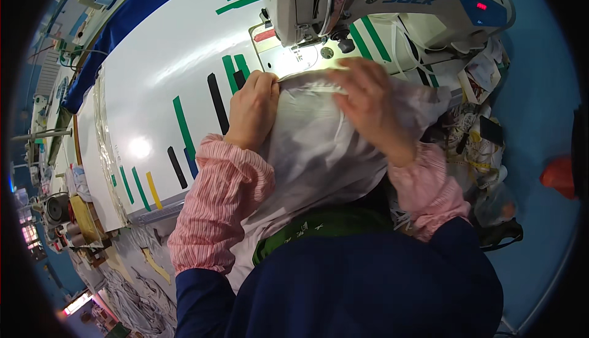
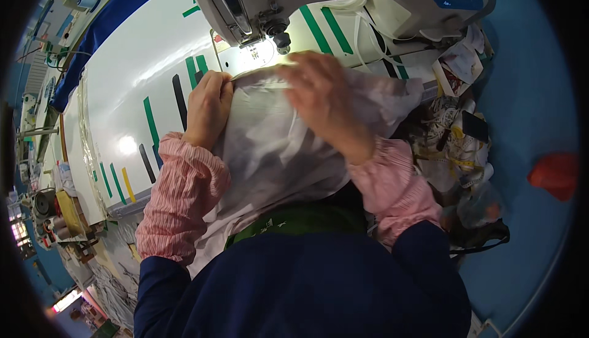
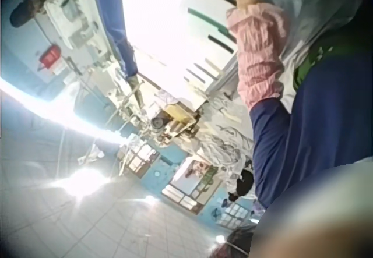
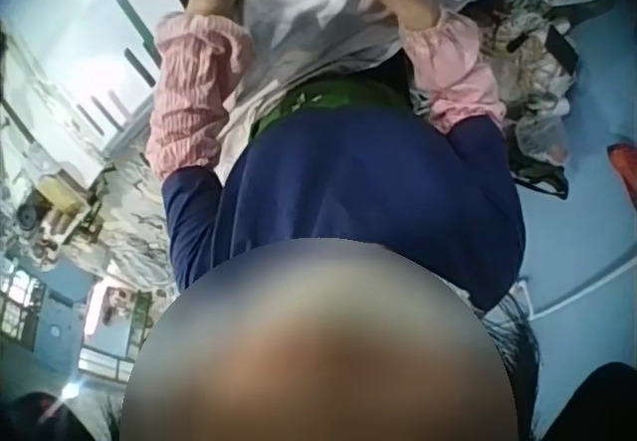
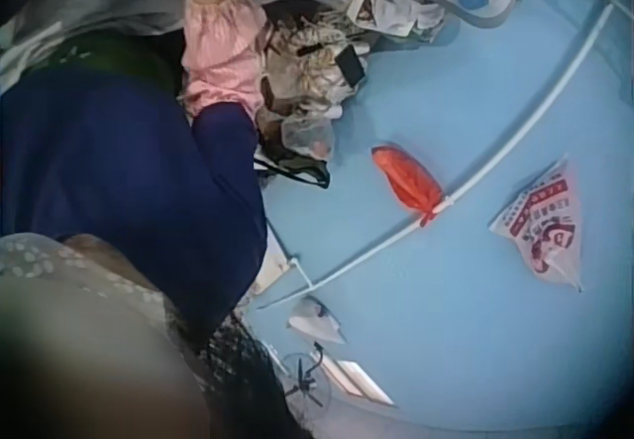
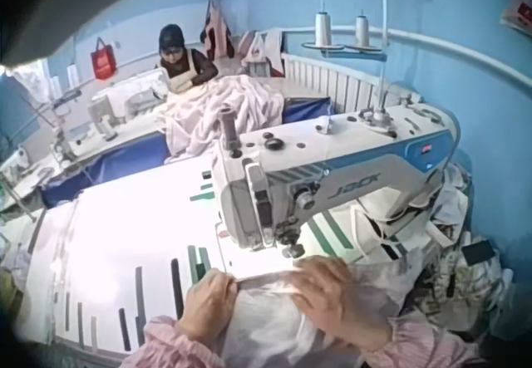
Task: Sewing or sealing white pillowcase fabric using an industrial sewing machine.
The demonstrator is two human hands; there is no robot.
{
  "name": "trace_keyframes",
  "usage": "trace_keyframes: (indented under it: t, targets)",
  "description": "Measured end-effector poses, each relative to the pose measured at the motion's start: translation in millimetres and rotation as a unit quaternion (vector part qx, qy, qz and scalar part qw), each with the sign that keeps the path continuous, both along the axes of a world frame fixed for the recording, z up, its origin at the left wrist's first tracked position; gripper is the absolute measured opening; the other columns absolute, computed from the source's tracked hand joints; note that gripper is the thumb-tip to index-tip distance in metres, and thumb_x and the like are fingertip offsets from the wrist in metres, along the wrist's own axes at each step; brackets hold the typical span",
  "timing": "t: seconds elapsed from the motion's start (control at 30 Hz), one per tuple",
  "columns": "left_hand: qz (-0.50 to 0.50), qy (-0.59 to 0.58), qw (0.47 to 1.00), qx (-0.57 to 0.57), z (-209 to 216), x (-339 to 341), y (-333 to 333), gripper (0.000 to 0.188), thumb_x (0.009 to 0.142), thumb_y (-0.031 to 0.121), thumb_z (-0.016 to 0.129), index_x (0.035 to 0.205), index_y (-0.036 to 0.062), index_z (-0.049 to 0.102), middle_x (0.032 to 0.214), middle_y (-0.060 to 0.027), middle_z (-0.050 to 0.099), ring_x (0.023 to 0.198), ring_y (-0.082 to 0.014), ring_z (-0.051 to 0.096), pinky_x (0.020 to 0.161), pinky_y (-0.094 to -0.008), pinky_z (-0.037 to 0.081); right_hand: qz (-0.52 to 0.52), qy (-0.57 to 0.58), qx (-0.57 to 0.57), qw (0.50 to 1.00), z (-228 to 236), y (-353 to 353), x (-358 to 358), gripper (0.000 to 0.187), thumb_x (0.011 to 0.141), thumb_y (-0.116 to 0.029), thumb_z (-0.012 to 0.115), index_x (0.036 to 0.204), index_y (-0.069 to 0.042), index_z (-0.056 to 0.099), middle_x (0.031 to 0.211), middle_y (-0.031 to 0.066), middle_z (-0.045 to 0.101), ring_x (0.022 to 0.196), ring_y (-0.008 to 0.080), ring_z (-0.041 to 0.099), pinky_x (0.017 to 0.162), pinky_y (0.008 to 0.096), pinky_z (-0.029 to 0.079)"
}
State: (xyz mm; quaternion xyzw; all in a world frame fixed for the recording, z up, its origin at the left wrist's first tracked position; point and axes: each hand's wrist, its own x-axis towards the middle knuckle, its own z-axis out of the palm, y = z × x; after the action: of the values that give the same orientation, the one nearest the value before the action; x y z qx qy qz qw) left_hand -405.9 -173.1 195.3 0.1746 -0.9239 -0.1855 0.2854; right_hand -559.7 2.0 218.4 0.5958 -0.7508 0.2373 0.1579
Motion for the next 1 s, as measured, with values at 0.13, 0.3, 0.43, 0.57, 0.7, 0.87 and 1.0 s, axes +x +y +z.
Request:
trace_keyframes:
  t: [0.13, 0.3, 0.43, 0.57, 0.7, 0.87, 1.0]
  targets:
    - [-0.005, -0.002, 1.000, -0.001, 1, 3, 0, 0.008, 0.085, 0.009, 0.061, 0.091, 0.0048, 0.058, 0.085, -0.0111, 0.058, 0.067, -0.0326, 0.061, 0.058, -0.0409, 0.051, 0.061, -0.088, -0.067, 0.992, -5, -29, 10, 0.036, 0.073, -0.011, 0.074, 0.107, -0.008, 0.062, 0.104, 0.0062, 0.059, 0.100, 0.0251, 0.054, 0.088, 0.0373, 0.042]
    - [-0.008, -0.007, 1.000, 0.011, 3, 3, 0, 0.009, 0.084, 0.008, 0.062, 0.092, 0.0048, 0.058, 0.084, -0.0110, 0.058, 0.067, -0.0320, 0.061, 0.058, -0.0402, 0.050, 0.089, -0.093, -0.061, 0.990, -8, -36, 2, 0.026, 0.072, -0.007, 0.074, 0.097, -0.008, 0.065, 0.089, 0.0023, 0.060, 0.086, 0.0216, 0.056, 0.079, 0.0353, 0.041]
    - [-0.014, -0.006, 1.000, 0.019, 6, 3, 1, 0.010, 0.084, 0.006, 0.062, 0.093, 0.0047, 0.058, 0.084, -0.0110, 0.058, 0.067, -0.0317, 0.061, 0.058, -0.0399, 0.050, 0.083, -0.038, -0.076, 0.993, -9, -36, 2, 0.020, 0.068, -0.007, 0.072, 0.087, -0.009, 0.066, 0.082, 0.0004, 0.059, 0.080, 0.0185, 0.056, 0.076, 0.0326, 0.040]
    - [-0.019, 0.000, 1.000, 0.022, 10, 2, 3, 0.013, 0.083, 0.005, 0.063, 0.095, 0.0056, 0.057, 0.083, -0.0110, 0.057, 0.067, -0.0320, 0.061, 0.057, -0.0402, 0.050, 0.087, 0.009, -0.092, 0.992, -9, -34, 3, 0.020, 0.065, -0.008, 0.068, 0.084, -0.009, 0.067, 0.081, -0.0002, 0.059, 0.079, 0.0174, 0.056, 0.075, 0.0327, 0.040]
    - [-0.014, -0.017, 0.998, 0.052, 13, 3, 3, 0.012, 0.084, 0.003, 0.064, 0.094, 0.0021, 0.059, 0.083, -0.0118, 0.060, 0.070, -0.0302, 0.062, 0.061, -0.0352, 0.049, 0.093, 0.009, -0.098, 0.991, -10, -34, 2, 0.018, 0.064, -0.009, 0.067, 0.082, -0.008, 0.067, 0.080, -0.0004, 0.059, 0.079, 0.0175, 0.056, 0.073, 0.0329, 0.041]
    - [-0.036, -0.025, 0.999, 0.023, 14, 3, 2, 0.016, 0.083, 0.007, 0.063, 0.097, 0.0111, 0.057, 0.080, -0.0095, 0.056, 0.064, -0.0310, 0.060, 0.054, -0.0397, 0.050, 0.081, 0.004, -0.082, 0.993, -9, -34, 3, 0.017, 0.063, -0.009, 0.068, 0.080, -0.008, 0.066, 0.080, -0.0005, 0.059, 0.079, 0.0176, 0.056, 0.073, 0.0331, 0.041]
    - [-0.045, -0.024, 0.999, 0.006, 14, 2, 3, 0.014, 0.083, 0.006, 0.063, 0.096, 0.0114, 0.060, 0.079, -0.0082, 0.055, 0.063, -0.0280, 0.061, 0.054, -0.0385, 0.050, 0.086, 0.009, -0.088, 0.992, -8, -33, 3, 0.018, 0.064, -0.009, 0.067, 0.082, -0.007, 0.066, 0.079, 0.0000, 0.059, 0.079, 0.0181, 0.056, 0.073, 0.0335, 0.041]
